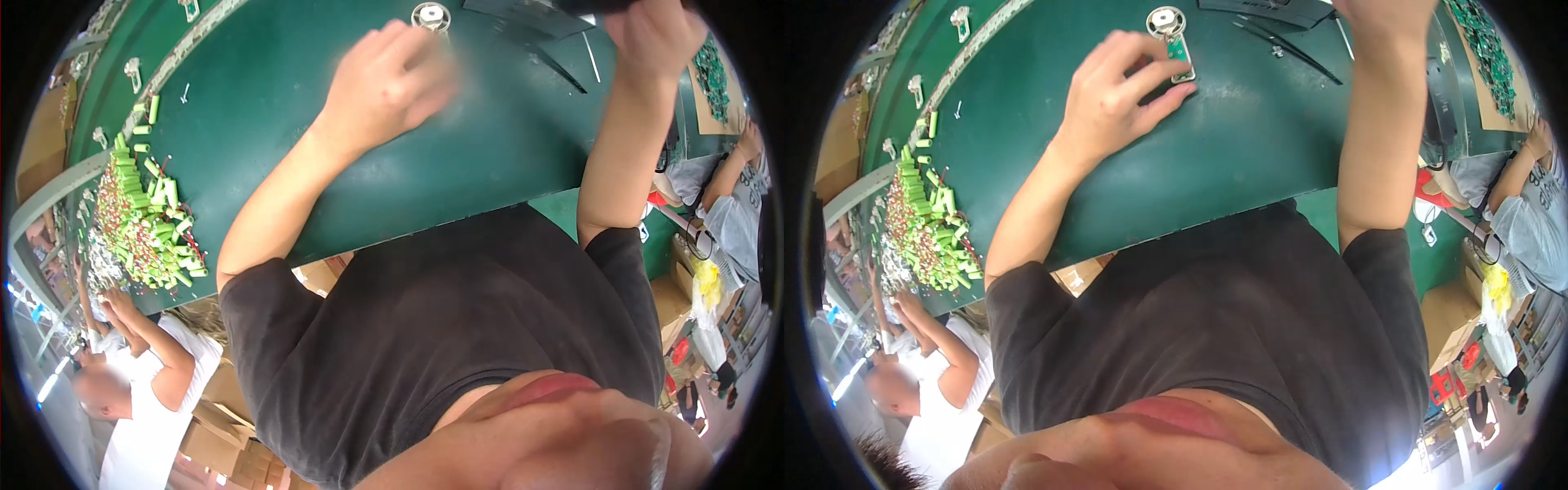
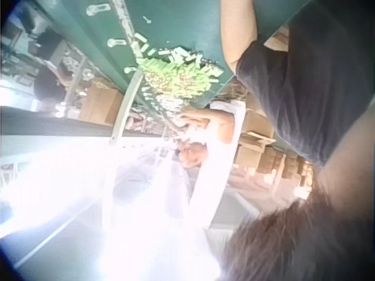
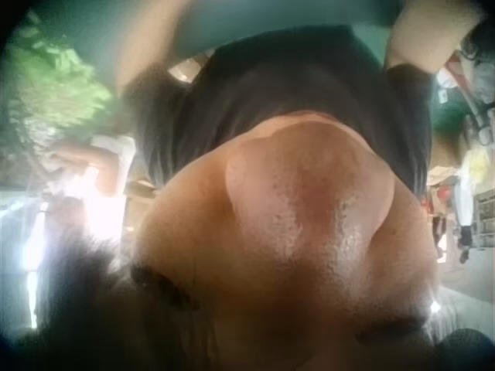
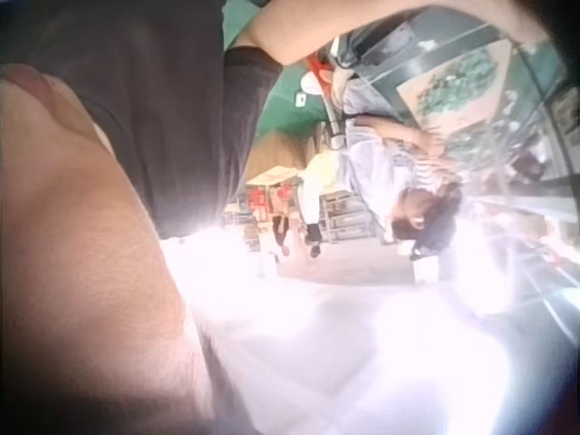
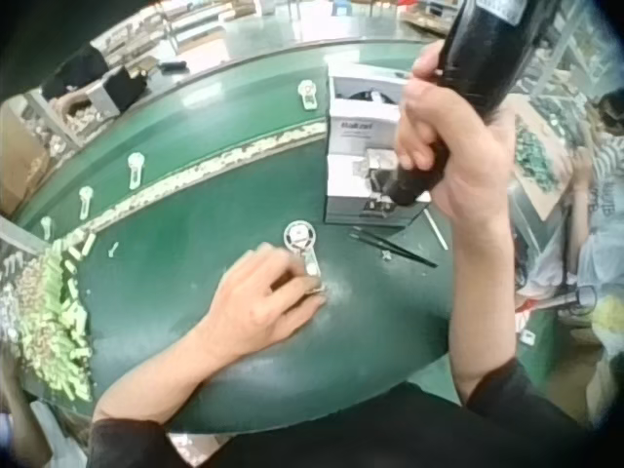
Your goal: Assembling small electronic components and using an electric screwdriver.
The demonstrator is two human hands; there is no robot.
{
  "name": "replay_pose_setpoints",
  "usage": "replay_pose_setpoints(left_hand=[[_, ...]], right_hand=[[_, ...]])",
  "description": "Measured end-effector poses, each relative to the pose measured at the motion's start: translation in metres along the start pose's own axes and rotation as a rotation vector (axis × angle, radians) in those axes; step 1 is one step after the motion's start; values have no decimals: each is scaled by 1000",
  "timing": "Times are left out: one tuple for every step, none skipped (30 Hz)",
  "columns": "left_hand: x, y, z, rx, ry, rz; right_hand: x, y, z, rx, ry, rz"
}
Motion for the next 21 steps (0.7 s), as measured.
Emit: replay_pose_setpoints(left_hand=[[-5, 1, -2, -21, -25, -47], [-7, 3, -5, 7, -40, -52], [-10, 2, -7, 33, -56, -57], [1, -6, -17, 116, -46, 106], [-5, 1, -13, 116, -44, 87], [-10, 7, -5, 93, -13, 92], [-8, 7, -1, 71, 24, 104], [-10, 8, 0, 65, 80, 85], [-10, 9, -2, 64, 87, 74], [-9, 5, -1, -36, 162, -6], [-9, 2, 2, -135, 235, -80], [-5, 0, 0, -134, 238, -66], [-6, -1, 1, -137, 244, -70], [-6, -1, 1, -140, 267, -78], [-6, -1, 2, -143, 290, -85], [-9, 2, 6, -143, 289, -87], [-10, 5, 7, -83, 293, -44], [-9, 7, 5, -22, 297, 1], [-6, 5, 3, -27, 303, -1], [-5, 2, 2, -86, 300, -50], [-6, 1, 5, -144, 297, -98]], right_hand=[[2, 3, 4, -41, -16, 35], [3, 9, 6, -4, -38, 55], [6, 14, 7, 34, -58, 75], [6, 14, 14, -54, -53, 37], [11, 19, 16, -58, -55, 60], [13, 26, 19, -62, -57, 84], [16, 33, 24, -32, -68, 140], [21, 36, 28, -35, -66, 154], [24, 39, 35, -94, -106, 154], [26, 44, 41, -150, -144, 158], [29, 47, 43, -148, -140, 171], [30, 51, 44, -154, -143, 174], [32, 52, 47, -159, -148, 174], [34, 53, 49, -164, -154, 173], [34, 55, 51, -169, -159, 170], [35, 56, 54, -177, -167, 164], [36, 57, 56, -155, -165, 168], [37, 57, 58, -156, -167, 168], [40, 60, 58, -127, -167, 182], [43, 62, 55, -99, -167, 196], [45, 63, 53, -94, -165, 201]])
Point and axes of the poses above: each hand's wrist, its own y-axis away from the middle knuckle, its own z-axis out of the palm, x = y × z, the point moved 9 cm from there along -y, towards the middle knuckle, and after that the axes turned 3 degrees about x, right-handed, at the moved point
